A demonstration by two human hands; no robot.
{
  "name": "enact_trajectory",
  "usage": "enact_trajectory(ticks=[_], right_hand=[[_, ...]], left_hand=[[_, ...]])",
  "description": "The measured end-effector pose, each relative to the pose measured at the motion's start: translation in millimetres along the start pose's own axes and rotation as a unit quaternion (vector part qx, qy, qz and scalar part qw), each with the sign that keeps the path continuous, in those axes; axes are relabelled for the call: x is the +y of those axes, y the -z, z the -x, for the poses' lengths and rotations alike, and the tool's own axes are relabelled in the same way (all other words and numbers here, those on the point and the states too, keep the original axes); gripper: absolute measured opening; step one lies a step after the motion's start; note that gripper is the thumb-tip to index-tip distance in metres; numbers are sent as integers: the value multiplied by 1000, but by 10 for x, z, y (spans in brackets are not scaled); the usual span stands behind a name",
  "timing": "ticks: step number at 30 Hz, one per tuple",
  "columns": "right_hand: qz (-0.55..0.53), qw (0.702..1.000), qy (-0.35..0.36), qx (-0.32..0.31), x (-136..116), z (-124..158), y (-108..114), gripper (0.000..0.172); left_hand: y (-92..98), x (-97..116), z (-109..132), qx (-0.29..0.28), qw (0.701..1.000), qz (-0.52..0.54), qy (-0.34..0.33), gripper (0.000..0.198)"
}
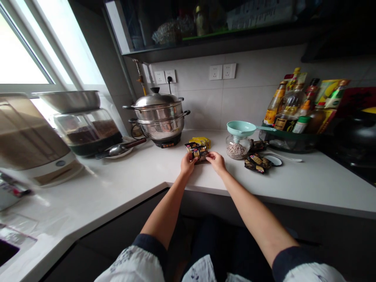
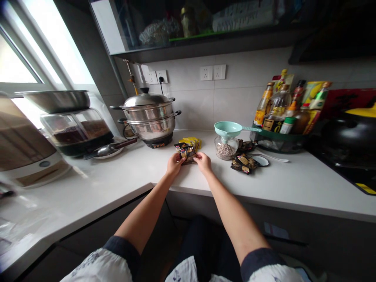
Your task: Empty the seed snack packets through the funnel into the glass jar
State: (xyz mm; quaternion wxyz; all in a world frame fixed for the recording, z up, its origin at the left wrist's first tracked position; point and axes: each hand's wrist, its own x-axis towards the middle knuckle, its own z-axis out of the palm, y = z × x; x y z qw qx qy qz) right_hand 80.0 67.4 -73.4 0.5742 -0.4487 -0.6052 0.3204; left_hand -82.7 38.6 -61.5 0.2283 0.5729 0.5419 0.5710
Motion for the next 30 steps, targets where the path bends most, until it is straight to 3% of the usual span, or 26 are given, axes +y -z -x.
enact_trajectory(ticks=[5,10,14,21,26,30], right_hand=[[-7,999,21,42,-102,67,52,20],[14,995,62,76,-168,167,113,28],[61,983,141,100,-180,269,188,41],[247,908,319,109,-403,296,524,50],[324,864,348,165,-639,142,858,46],[311,860,352,198,-774,36,1082,44]], left_hand=[[-27,24,9,-69,993,101,2,35],[-116,123,61,-79,978,192,33,44],[-222,277,93,-64,962,260,49,46],[-413,804,-8,-55,963,260,39,45],[-587,1270,-46,-86,962,260,9,42],[-731,1568,-56,-104,971,214,-35,41]])
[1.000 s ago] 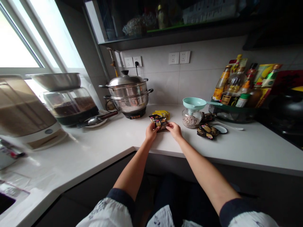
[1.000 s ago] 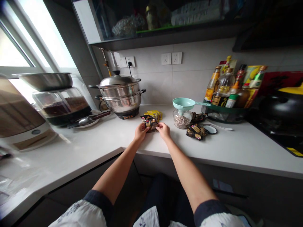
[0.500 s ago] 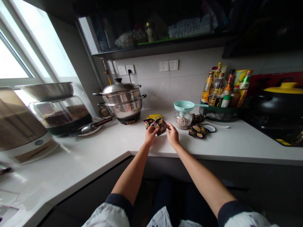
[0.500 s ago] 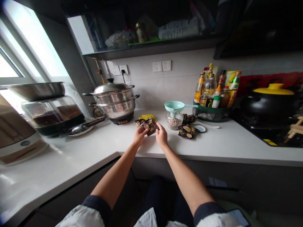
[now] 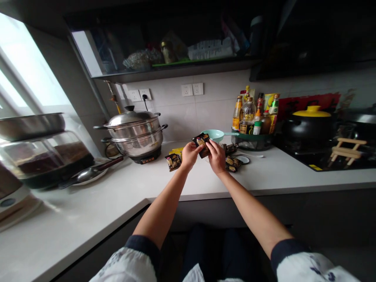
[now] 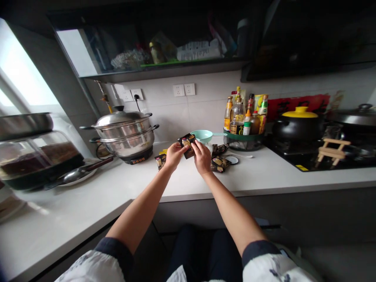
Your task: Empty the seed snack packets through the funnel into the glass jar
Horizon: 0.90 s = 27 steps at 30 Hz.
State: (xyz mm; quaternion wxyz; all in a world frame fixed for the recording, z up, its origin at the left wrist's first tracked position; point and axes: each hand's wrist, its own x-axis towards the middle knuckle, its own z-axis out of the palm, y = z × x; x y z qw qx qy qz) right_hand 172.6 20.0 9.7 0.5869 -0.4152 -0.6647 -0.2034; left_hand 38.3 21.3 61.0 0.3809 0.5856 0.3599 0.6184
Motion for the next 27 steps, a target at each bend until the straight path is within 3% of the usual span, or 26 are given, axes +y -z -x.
enact_trajectory(ticks=[7,12,15,20,23,27], right_hand=[[-76,990,-114,39,67,-288,207,43],[-129,975,-170,57,149,-427,260,39],[-152,966,-200,61,248,-498,289,35],[-175,952,-247,50,526,-621,297,27],[-211,930,-298,33,717,-683,249,27],[-337,869,-363,8,872,-761,210,32]], left_hand=[[-365,308,-116,-35,989,-111,-91,41],[-451,431,-196,-65,978,-148,-130,41],[-375,359,-274,-50,970,-194,-138,39],[-158,62,-500,-16,943,-300,-145,39],[-71,-109,-691,-43,939,-303,-155,55],[-46,-243,-954,-95,955,-252,-124,84]])
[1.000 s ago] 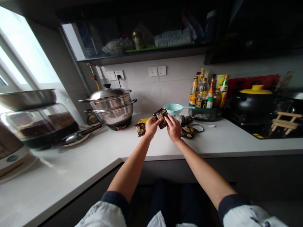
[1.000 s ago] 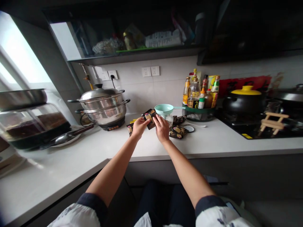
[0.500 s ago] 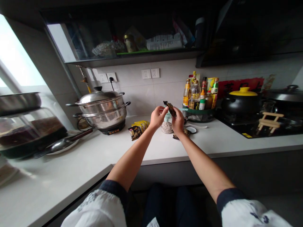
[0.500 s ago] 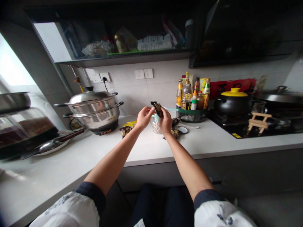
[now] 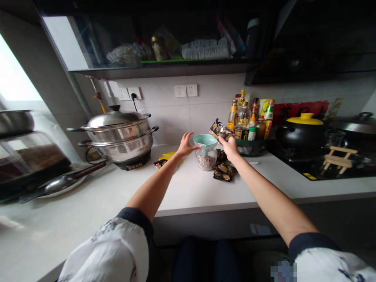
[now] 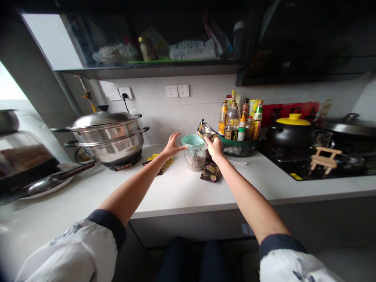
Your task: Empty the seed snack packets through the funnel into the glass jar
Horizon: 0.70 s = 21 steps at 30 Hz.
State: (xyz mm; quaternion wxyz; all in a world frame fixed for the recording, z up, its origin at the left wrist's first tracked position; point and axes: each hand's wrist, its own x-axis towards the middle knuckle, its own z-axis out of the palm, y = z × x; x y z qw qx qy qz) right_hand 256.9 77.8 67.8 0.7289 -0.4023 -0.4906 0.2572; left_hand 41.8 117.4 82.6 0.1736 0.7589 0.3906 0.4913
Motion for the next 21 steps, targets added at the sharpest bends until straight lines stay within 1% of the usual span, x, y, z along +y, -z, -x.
enact_trajectory(ticks=[2,3,5,8,10,14,17,19,21], right_hand=[[-48,998,-42,-16,-16,-46,17,33],[-64,996,-61,-22,-29,-63,26,32],[-84,992,-90,-32,-56,-92,45,30],[-105,986,-120,-48,-86,-128,71,25],[-116,982,-136,-59,-104,-149,87,24],[-123,973,-180,-73,-177,-187,120,21],[-124,966,-209,-84,-274,-223,121,18],[-108,967,-216,-83,-342,-260,97,19],[-69,973,-206,-71,-392,-310,55,21]], left_hand=[[-14,-45,-97,-30,999,33,6,91],[-23,-57,-136,-44,998,46,8,91],[-44,-73,-191,-77,995,62,21,87],[-84,-98,-224,-133,986,77,62,74],[-109,-118,-223,-152,982,87,76,67],[-134,-130,-206,-132,986,82,64,56],[-131,-99,-197,-127,988,57,70,53],[-123,-68,-196,-125,988,42,77,53],[-114,-36,-198,-120,989,20,81,54]])
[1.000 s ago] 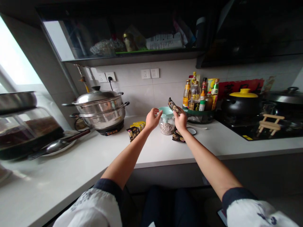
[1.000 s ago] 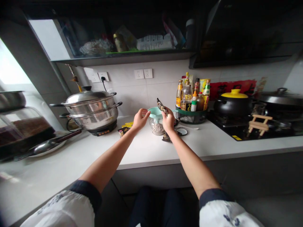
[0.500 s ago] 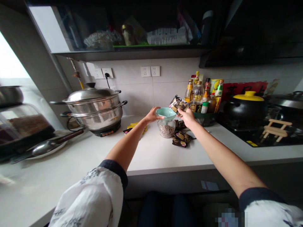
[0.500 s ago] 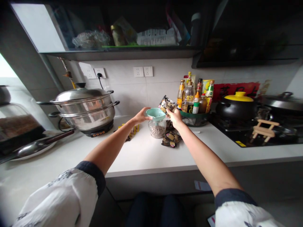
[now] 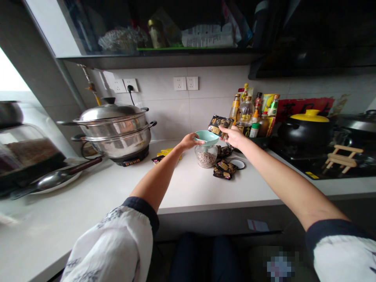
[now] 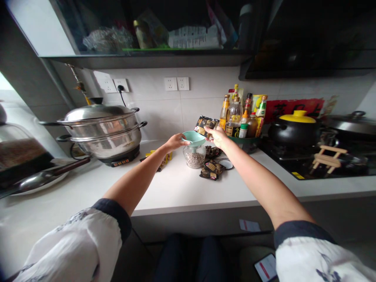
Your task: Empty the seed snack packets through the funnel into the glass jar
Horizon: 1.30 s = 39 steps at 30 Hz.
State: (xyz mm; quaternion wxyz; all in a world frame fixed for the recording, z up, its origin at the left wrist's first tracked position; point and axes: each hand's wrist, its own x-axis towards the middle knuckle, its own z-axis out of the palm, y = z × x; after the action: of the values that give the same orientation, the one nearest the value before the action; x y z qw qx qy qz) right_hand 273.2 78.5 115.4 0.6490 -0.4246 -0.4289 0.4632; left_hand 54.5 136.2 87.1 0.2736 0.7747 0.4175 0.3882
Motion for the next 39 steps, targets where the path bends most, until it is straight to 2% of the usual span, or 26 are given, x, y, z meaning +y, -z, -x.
enact_trajectory(ticks=[5,9,17,23,28,30,35,39], right_hand=[[122,986,108,33,-18,-145,-93,25],[202,970,130,34,42,-227,-111,26],[204,957,198,50,-44,-309,-122,25],[262,947,172,62,50,-309,-110,22],[257,942,204,75,-9,-305,-115,25],[282,932,215,70,-27,-323,-109,27],[392,897,195,57,32,-369,-64,26],[397,892,205,66,8,-364,-51,27]], left_hand=[[11,60,-2,1,998,-70,11,49],[19,103,-18,-4,993,-113,18,45],[54,157,-40,-23,989,-144,20,42],[54,169,-47,-24,984,-176,16,47],[63,174,-51,-40,980,-194,23,53],[71,189,-44,-49,977,-205,25,56],[83,226,-35,-56,972,-225,30,58],[87,226,-44,-65,970,-233,28,57]])
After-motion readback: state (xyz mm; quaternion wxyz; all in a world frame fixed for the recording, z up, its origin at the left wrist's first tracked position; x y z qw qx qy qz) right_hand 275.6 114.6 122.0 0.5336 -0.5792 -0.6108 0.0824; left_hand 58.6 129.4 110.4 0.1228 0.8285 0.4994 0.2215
